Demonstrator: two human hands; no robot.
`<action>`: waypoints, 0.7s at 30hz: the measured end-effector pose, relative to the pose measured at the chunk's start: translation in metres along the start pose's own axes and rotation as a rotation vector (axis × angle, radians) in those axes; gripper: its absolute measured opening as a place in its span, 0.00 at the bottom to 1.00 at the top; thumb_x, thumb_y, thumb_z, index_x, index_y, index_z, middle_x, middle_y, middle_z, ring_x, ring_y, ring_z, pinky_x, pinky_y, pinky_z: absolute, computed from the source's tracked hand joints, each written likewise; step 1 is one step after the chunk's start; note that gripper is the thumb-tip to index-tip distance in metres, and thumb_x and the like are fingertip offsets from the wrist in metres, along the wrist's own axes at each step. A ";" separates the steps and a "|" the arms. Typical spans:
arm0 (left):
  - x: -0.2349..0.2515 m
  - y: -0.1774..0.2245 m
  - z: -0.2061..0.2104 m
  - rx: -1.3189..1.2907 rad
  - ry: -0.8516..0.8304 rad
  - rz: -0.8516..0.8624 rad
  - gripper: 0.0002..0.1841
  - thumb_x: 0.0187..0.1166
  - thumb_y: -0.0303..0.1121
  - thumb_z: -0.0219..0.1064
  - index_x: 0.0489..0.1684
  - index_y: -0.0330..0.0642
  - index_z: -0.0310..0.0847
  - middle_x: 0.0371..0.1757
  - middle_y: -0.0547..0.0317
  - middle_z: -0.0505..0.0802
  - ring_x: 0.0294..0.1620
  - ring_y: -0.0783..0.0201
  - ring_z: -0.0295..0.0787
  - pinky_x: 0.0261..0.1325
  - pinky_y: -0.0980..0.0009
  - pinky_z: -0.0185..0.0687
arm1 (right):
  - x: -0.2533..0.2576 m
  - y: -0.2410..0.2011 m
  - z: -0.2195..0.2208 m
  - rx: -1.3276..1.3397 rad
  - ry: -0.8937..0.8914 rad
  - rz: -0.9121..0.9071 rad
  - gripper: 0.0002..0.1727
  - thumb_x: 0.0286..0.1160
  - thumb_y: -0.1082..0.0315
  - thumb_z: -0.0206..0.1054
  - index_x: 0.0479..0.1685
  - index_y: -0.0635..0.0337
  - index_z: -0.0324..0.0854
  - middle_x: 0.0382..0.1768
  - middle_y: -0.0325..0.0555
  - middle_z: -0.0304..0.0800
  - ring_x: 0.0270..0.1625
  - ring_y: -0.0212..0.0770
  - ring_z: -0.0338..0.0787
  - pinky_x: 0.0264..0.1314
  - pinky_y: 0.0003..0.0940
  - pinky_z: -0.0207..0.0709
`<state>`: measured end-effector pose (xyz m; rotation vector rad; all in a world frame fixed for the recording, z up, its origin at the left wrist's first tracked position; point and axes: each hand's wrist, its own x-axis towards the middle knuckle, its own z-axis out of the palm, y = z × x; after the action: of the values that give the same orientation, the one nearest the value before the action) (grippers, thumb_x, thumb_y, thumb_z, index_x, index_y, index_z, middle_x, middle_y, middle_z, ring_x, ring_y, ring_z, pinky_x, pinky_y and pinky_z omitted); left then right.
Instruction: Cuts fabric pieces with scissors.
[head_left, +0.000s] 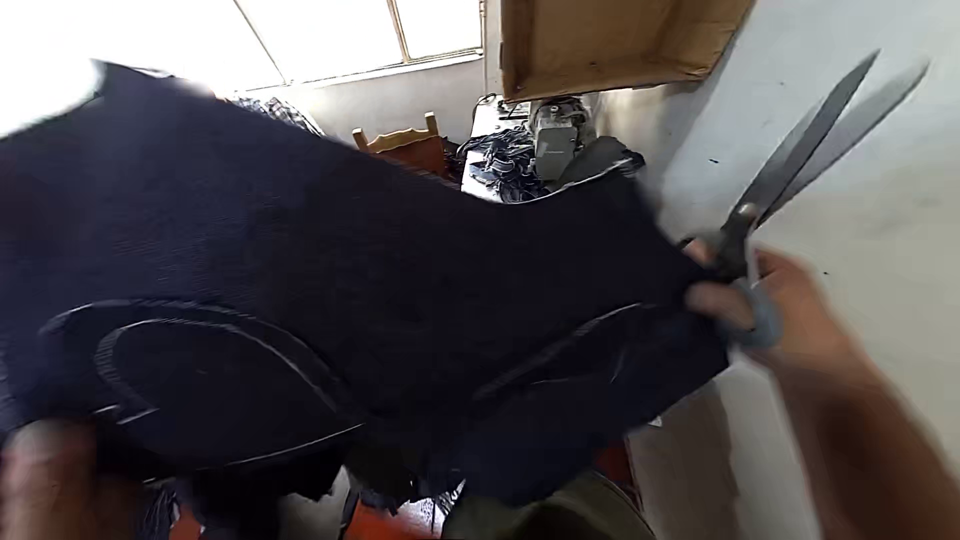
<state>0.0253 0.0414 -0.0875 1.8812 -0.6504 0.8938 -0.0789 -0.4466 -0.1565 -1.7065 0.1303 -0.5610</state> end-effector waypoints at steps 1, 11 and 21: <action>0.004 0.001 0.026 -0.031 -0.060 -0.057 0.10 0.88 0.32 0.57 0.58 0.43 0.81 0.50 0.79 0.91 0.53 0.82 0.87 0.60 0.78 0.85 | 0.023 -0.009 -0.025 -0.115 0.015 -0.016 0.17 0.50 0.49 0.84 0.37 0.33 0.84 0.27 0.13 0.87 0.27 0.12 0.83 0.27 0.12 0.79; -0.034 -0.061 0.272 0.349 -0.378 -0.273 0.24 0.76 0.34 0.74 0.67 0.28 0.78 0.20 0.54 0.84 0.18 0.57 0.80 0.26 0.54 0.81 | 0.228 0.170 -0.060 -0.824 -0.214 0.050 0.27 0.64 0.60 0.85 0.50 0.74 0.82 0.40 0.74 0.87 0.47 0.74 0.88 0.52 0.76 0.77; -0.017 -0.070 0.297 0.539 -0.703 -0.829 0.30 0.83 0.33 0.67 0.87 0.46 0.69 0.53 0.34 0.94 0.53 0.35 0.91 0.62 0.34 0.79 | 0.077 0.187 0.203 -0.063 -0.364 -0.057 0.45 0.53 0.41 0.85 0.70 0.62 0.80 0.71 0.46 0.87 0.73 0.43 0.85 0.76 0.48 0.78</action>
<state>0.1593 -0.1942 -0.2291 2.6502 0.0547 -0.1829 0.1175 -0.3366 -0.3341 -1.8499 -0.1627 -0.2819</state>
